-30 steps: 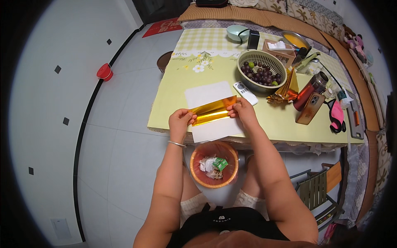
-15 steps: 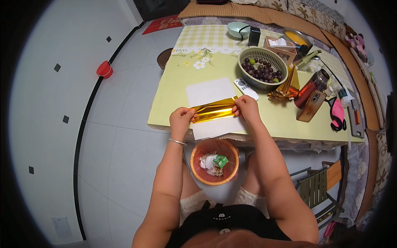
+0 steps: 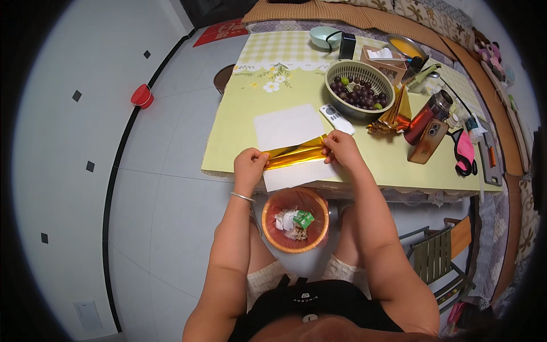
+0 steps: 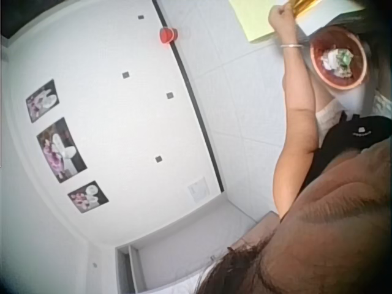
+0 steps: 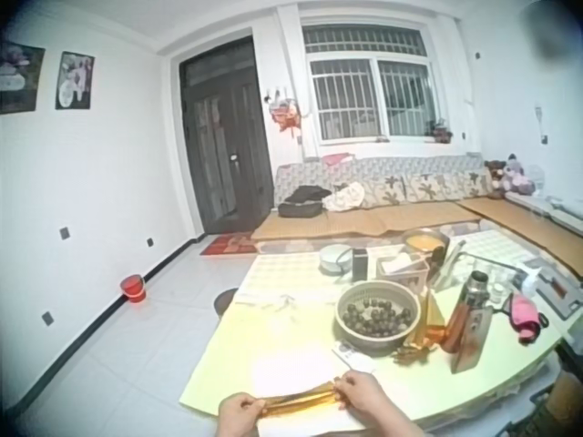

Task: The person sits on the floor and folds rectangular sheets of gold-colored paper into triangular shapes. They place each finished folded piece into a small orange bowl held in their lap. The task involves repetitive folding and placing of the paper items.

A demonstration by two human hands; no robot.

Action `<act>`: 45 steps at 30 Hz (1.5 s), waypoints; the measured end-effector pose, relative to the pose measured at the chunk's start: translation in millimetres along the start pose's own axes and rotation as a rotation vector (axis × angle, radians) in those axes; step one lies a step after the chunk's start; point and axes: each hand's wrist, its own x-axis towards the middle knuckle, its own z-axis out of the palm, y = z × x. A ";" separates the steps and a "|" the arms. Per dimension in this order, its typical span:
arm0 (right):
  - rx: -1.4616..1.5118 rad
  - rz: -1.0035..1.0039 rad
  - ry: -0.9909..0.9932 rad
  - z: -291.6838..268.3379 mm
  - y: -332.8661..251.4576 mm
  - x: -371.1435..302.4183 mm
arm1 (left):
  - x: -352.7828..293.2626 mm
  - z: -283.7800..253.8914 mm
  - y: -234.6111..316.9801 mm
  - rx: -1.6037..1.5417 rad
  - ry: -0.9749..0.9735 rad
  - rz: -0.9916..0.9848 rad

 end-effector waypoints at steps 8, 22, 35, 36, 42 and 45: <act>-0.082 0.012 -0.004 -7.0 6.7 -3.3 | -6.7 -2.7 14.4 0.183 0.015 0.128; -0.353 -0.069 0.030 -13.3 19.3 -7.7 | -11.4 -7.0 18.3 0.324 -0.018 0.267; -0.625 -0.100 0.082 -11.4 6.0 -19.1 | -13.2 -10.1 26.2 0.358 -0.120 0.253; -0.621 -0.078 0.077 -12.3 6.1 -19.2 | -13.7 -10.2 27.5 0.357 -0.124 0.246; -0.664 -0.051 0.083 -11.7 5.0 -19.4 | -15.7 -9.2 29.6 0.397 -0.137 0.256; -0.693 -0.076 0.097 -11.9 4.4 -20.9 | -16.6 -9.7 31.2 0.402 -0.147 0.256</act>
